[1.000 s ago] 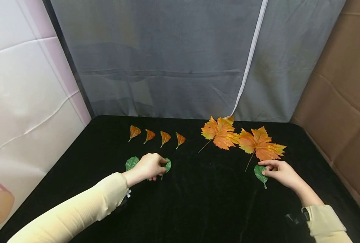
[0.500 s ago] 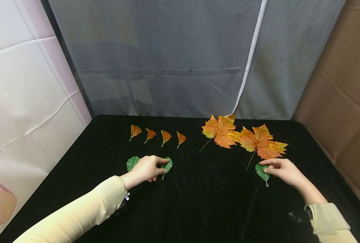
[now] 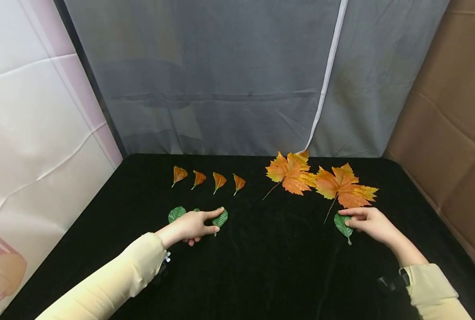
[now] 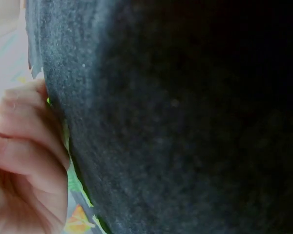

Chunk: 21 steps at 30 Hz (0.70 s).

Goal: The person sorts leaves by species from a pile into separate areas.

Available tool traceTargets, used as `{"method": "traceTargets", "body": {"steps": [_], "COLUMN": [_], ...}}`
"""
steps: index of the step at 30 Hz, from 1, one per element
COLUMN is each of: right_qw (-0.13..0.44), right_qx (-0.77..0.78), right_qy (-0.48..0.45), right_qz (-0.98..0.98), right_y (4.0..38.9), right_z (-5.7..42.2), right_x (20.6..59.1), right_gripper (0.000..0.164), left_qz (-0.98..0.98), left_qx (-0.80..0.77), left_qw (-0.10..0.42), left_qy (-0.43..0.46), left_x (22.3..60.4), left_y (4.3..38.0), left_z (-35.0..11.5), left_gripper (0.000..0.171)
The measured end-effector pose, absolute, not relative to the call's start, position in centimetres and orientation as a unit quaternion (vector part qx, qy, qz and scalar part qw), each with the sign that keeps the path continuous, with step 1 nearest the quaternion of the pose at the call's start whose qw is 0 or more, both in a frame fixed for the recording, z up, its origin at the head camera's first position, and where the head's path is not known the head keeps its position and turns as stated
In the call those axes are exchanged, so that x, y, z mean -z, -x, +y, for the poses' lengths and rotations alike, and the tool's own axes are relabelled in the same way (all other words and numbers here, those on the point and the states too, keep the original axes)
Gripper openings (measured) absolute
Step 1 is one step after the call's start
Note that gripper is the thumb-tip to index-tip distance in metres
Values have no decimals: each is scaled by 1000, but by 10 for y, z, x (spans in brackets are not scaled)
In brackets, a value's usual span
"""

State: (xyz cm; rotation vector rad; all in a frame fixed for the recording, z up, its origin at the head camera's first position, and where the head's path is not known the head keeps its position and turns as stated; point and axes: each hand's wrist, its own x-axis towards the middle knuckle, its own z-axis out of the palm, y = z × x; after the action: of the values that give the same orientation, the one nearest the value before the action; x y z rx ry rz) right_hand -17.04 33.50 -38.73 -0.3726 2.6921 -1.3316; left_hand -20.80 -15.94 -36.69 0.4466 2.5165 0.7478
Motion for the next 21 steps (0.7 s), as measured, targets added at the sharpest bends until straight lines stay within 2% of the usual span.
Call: {"method": "traceTargets", "body": {"steps": [5, 10, 21], "right_qw": [55, 88, 102], "right_qx": [450, 470, 514], "right_qy": [127, 130, 128], "right_qz": [882, 868, 842], "right_y": [171, 171, 192], "right_z": [325, 302, 233], "right_x": [382, 375, 361], "right_gripper": [31, 33, 35], "left_qz": [907, 902, 910], "left_qx": [-286, -282, -257], "left_qw": [274, 298, 295], "left_qy": [-145, -134, -137], "left_x": [365, 361, 357], "left_y": [207, 206, 210], "left_z": [-162, -164, -161], "left_gripper": [65, 69, 72]}}
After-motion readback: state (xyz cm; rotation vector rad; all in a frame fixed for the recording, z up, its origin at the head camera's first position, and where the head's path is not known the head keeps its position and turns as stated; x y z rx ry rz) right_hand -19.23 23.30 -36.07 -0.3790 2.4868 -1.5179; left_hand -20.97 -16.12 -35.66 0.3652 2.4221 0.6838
